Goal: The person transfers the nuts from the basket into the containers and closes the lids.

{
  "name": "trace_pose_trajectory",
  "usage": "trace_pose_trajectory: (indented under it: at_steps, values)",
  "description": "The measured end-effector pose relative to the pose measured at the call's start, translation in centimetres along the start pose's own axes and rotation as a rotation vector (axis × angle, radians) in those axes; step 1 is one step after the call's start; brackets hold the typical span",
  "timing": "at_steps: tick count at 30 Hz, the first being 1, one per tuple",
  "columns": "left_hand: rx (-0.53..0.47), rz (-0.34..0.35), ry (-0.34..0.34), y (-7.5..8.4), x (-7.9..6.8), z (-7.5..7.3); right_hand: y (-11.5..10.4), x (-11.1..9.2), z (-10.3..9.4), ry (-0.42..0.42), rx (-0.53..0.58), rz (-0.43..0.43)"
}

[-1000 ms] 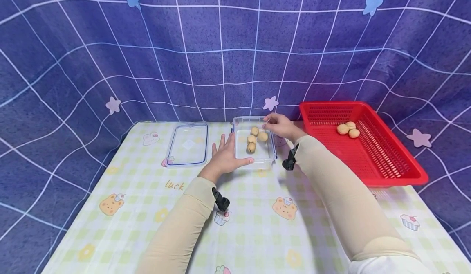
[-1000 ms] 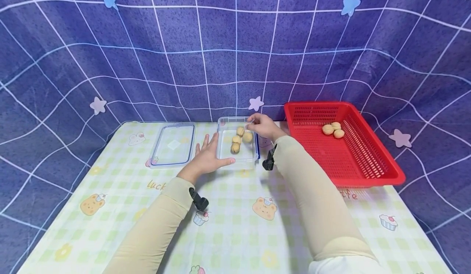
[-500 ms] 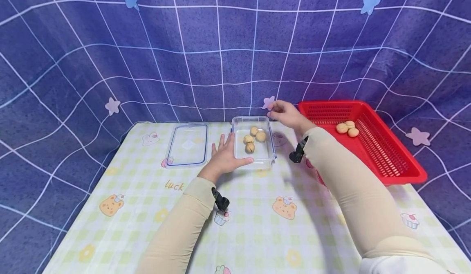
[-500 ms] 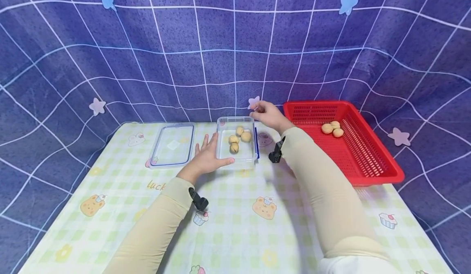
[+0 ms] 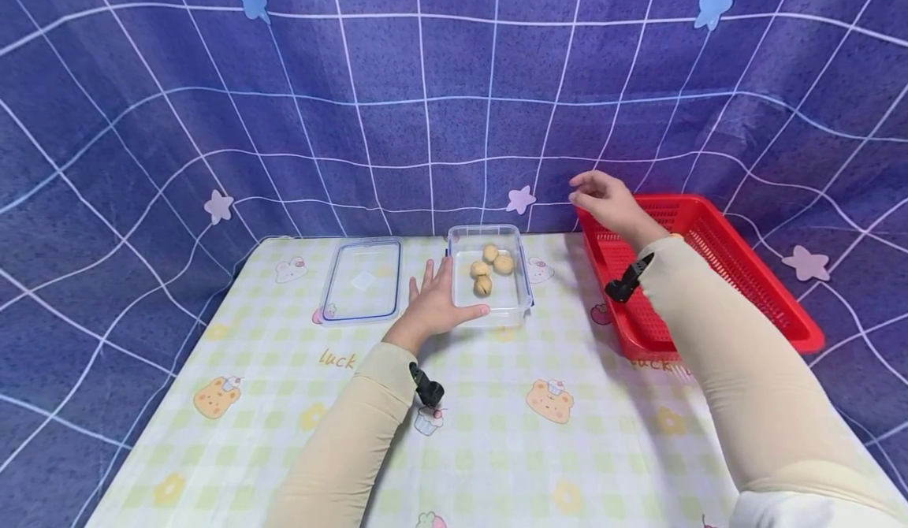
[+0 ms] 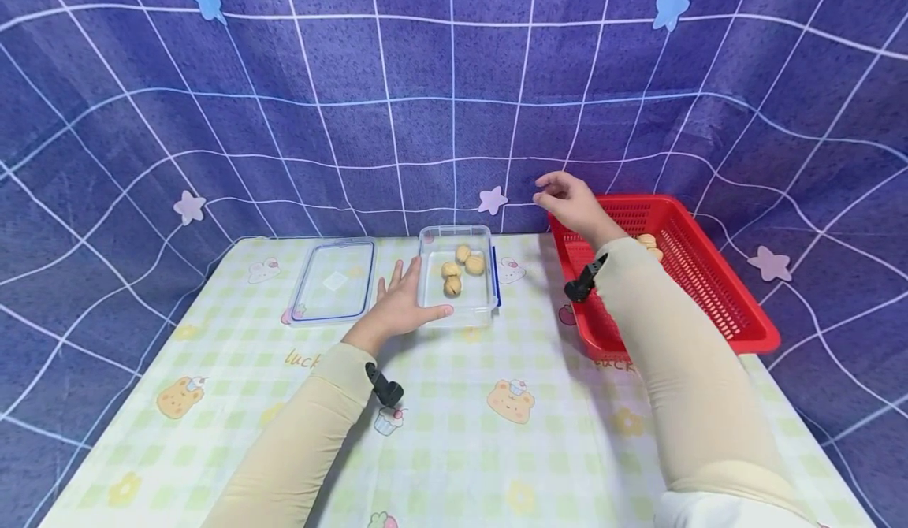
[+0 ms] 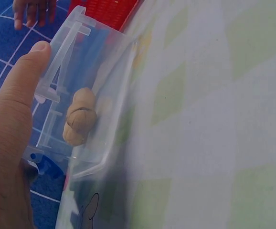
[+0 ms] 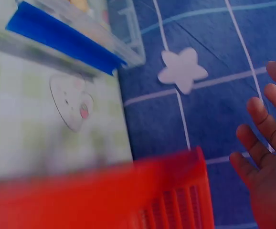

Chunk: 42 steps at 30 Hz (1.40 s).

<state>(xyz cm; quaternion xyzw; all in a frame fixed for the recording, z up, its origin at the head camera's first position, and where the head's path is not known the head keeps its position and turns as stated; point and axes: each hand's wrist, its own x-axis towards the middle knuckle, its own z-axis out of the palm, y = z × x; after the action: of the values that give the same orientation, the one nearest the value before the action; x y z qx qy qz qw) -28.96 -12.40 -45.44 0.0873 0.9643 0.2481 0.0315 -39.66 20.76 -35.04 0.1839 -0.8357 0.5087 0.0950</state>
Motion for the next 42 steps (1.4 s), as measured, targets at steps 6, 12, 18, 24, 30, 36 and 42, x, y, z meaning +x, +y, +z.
trace_pose_trajectory:
  at_steps: [6, 12, 18, 24, 30, 36, 42]
  values:
    - [-0.012, -0.004, 0.007, 0.2, -0.1, 0.1, 1.5, -1.1, -2.8, 0.073, 0.018, 0.029]
    - [-0.038, -0.003, 0.012, 0.2, 0.0, 0.3, 2.8, -2.1, -5.1, 0.128, 0.022, 0.056]
    - [-0.017, -0.008, 0.018, -0.1, 0.1, 0.3, 4.0, -2.4, -6.5, 0.165, 0.063, 0.069]
    - [-0.039, 0.001, 0.021, -0.3, 0.2, 0.3, 5.5, -2.7, -7.5, 0.192, 0.079, 0.103]
    - [-0.042, -0.006, 0.019, -0.4, 0.0, 0.1, 7.2, -3.0, -7.8, 0.216, 0.054, 0.139]
    - [-0.056, -0.004, 0.028, -0.2, -0.2, -0.2, 8.6, -3.8, -8.3, 0.237, -0.035, 0.234]
    - [-0.05, -0.004, 0.024, -0.1, 0.0, -0.1, 9.9, -4.5, -9.1, 0.252, -0.047, 0.289]
